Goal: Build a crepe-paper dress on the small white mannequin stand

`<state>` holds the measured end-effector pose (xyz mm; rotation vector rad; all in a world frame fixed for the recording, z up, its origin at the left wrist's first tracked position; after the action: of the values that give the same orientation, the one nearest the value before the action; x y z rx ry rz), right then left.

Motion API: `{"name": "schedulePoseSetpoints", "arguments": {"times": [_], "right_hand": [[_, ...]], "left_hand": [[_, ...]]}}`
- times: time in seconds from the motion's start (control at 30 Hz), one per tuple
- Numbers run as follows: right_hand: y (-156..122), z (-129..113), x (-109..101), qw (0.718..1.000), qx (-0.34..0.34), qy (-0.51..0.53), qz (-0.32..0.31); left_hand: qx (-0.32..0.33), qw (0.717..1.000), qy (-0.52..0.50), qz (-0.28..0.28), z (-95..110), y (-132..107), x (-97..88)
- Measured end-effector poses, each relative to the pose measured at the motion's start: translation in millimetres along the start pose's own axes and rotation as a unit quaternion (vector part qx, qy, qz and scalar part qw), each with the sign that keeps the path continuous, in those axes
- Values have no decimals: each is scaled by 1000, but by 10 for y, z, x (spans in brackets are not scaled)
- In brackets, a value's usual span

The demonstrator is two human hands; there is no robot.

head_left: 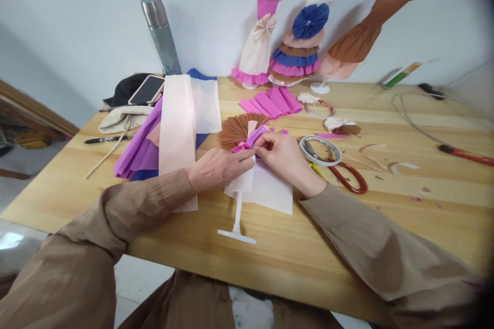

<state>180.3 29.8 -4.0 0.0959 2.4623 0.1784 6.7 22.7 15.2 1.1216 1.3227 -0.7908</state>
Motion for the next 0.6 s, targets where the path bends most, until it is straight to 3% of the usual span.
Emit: {"name": "schedulePoseSetpoints", "arguments": {"times": [0.3,0.6], "right_hand": [[66,199,36,983,82,166,8],[61,223,68,959,123,257,-5]], "left_hand": [[-14,999,-18,-30,-9,25,-12],[-17,999,-22,-40,-9,30,14]]}}
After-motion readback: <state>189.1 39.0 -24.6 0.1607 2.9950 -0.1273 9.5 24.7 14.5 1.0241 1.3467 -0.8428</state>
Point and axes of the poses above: each hand's wrist, its own y-axis towards the middle knuckle, its own x-axis out of the palm, z = x × y, the point moved 3 cm from there along y, towards the middle knuckle, and after that the axes turned 1 degree about -z, right-handed, at the moved point
